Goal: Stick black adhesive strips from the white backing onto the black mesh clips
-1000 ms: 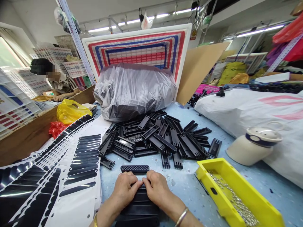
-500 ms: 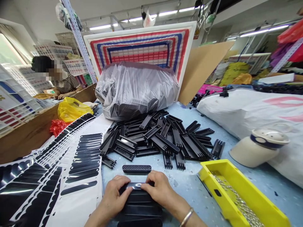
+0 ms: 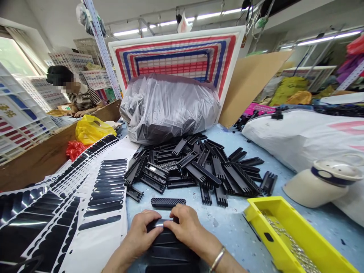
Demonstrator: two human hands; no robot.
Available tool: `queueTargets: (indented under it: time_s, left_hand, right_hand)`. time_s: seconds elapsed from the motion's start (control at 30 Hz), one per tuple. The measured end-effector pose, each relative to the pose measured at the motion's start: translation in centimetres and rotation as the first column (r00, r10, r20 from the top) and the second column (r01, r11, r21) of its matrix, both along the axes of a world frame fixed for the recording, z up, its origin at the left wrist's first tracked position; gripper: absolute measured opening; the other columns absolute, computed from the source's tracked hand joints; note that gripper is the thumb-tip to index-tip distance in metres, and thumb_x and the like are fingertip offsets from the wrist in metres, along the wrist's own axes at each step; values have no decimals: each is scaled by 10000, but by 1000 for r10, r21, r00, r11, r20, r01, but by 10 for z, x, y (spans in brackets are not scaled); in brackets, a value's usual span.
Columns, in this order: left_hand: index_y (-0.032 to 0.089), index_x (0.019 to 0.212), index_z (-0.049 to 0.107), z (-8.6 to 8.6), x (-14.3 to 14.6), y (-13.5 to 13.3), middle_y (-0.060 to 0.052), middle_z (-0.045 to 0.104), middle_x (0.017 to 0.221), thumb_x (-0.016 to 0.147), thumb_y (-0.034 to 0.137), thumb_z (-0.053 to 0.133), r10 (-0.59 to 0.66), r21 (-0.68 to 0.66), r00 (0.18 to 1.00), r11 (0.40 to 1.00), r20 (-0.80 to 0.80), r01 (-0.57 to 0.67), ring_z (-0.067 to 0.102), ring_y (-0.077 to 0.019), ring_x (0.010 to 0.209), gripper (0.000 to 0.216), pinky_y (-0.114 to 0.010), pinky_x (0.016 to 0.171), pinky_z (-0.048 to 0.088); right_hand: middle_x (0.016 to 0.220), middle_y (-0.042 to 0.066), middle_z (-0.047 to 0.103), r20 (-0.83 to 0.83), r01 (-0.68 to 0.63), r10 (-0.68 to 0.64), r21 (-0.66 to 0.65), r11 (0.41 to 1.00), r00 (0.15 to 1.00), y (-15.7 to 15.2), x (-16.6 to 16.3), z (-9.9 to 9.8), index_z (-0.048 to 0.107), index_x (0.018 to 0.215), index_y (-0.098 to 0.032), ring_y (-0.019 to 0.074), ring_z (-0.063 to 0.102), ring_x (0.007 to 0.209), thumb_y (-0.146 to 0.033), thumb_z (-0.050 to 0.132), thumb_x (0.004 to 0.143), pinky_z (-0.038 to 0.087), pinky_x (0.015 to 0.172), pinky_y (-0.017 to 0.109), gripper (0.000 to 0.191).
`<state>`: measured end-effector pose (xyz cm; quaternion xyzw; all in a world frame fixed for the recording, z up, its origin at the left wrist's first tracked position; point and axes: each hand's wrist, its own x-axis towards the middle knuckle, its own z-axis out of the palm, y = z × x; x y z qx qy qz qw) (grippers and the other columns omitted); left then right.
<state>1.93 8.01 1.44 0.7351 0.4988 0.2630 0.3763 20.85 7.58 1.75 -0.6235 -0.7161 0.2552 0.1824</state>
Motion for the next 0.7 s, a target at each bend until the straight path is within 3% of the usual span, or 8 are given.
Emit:
queueTargets:
  time_s: [0.4,0.57,0.7]
  left_hand:
    - [202,868,807,-3,-2,4,-60,793,874,679,156,668,27,-42,999,999,40,-25,691,-253,875,238,-346,840,508]
    - [182,1033,784,-6,-11,3,-88,780,1059,619,128,675,106,-120,993,988,45,-100,685,-284,1012,431,-376,941,504]
    - [185,959,788,-5,-17,4,-92,776,1053,626,95,606,34,-46,999,998,13,-33,678,-283,1013,390,-384,950,494]
  right_hand:
    - [618,30,602,16,16,-17,60,998,1000,8,-10,-19,475,539,-218,183,528,628,-331,530,865,335,625,313,350]
    - [618,24,609,-101,122,-114,76,990,988,6,24,1,529,584,-219,184,572,636,-417,361,956,397,617,293,454]
    - [601,24,631,-164,181,-173,39,983,971,-6,51,8,646,659,-198,195,597,609,-429,497,856,419,566,284,338]
